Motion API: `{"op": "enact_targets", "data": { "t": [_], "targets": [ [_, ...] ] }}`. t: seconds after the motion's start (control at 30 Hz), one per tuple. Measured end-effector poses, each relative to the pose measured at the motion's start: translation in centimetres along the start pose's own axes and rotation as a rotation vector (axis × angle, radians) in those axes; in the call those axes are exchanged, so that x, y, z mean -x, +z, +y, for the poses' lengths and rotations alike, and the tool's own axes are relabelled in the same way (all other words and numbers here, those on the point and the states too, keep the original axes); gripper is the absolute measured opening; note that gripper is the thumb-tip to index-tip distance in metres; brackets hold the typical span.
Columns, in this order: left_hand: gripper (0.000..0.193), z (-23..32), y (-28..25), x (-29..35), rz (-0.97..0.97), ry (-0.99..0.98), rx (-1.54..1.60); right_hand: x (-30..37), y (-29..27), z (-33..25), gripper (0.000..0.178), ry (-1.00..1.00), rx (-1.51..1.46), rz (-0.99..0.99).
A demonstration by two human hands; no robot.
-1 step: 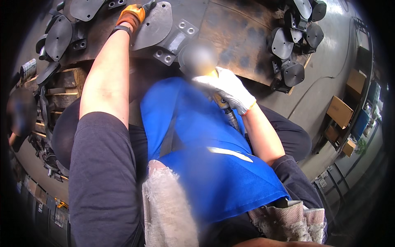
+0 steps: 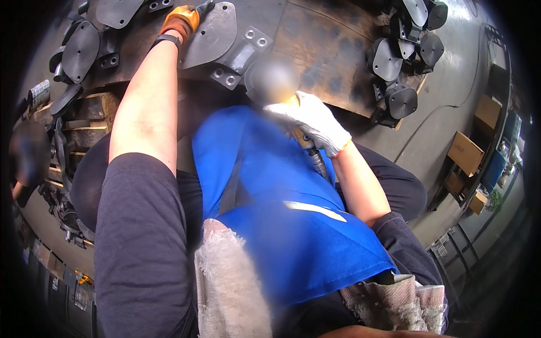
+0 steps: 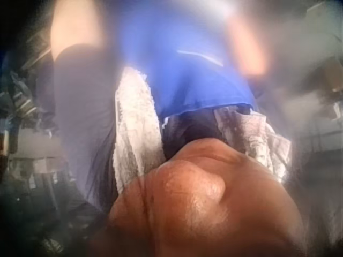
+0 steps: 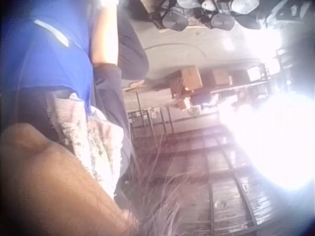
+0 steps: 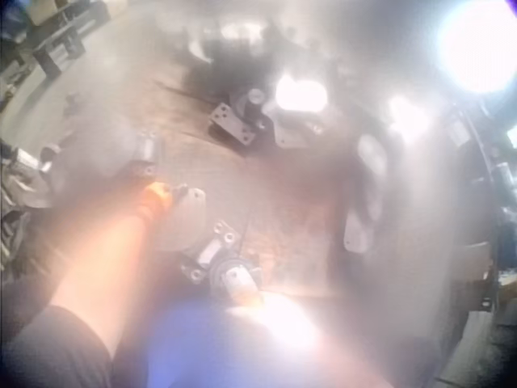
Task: The person sits on the floor and uses a handheld angle grinder to smooth the edges of several metal parts. They pick up each part, grind its edges, and place it back on the table, repeating this process for multiple items.
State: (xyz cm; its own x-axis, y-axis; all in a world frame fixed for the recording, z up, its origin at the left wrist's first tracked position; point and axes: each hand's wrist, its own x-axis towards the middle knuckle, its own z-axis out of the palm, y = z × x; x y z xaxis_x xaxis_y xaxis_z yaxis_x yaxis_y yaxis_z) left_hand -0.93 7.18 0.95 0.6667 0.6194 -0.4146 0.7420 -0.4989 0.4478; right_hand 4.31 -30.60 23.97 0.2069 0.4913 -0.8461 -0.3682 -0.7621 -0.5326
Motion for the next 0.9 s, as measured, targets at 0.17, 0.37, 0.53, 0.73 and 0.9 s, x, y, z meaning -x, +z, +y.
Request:
{"op": "enact_targets", "data": {
  "t": [0.17, 0.37, 0.53, 0.73, 0.9],
  "targets": [
    [0.079, -1.6, 0.2, -1.2, -0.002, 0.062, -0.071, 0.1, 0.4, -1.2, 0.036, 0.002, 0.046, -0.032],
    [0.08, 1.3, -1.1, 1.5, 0.045, 0.063, -0.077, -1.3, 0.7, -0.6, 0.032, -0.123, -0.069, -0.015],
    [0.085, 3.9, -2.3, 4.5, 0.063, 0.05, -0.201, 0.2, -3.9, -0.2, 0.031, -0.152, -0.377, 0.065],
    [0.029, 6.4, 0.1, 6.1, 0.232, -0.194, -0.067, 10.2, -11.1, -1.1, 0.032, -0.321, -0.867, 0.07],
    [0.043, 4.7, -0.1, 6.9, 0.277, -0.146, 0.103, 14.1, -12.3, -0.3, 0.027, -0.689, -0.97, 0.171]
  ]
}}
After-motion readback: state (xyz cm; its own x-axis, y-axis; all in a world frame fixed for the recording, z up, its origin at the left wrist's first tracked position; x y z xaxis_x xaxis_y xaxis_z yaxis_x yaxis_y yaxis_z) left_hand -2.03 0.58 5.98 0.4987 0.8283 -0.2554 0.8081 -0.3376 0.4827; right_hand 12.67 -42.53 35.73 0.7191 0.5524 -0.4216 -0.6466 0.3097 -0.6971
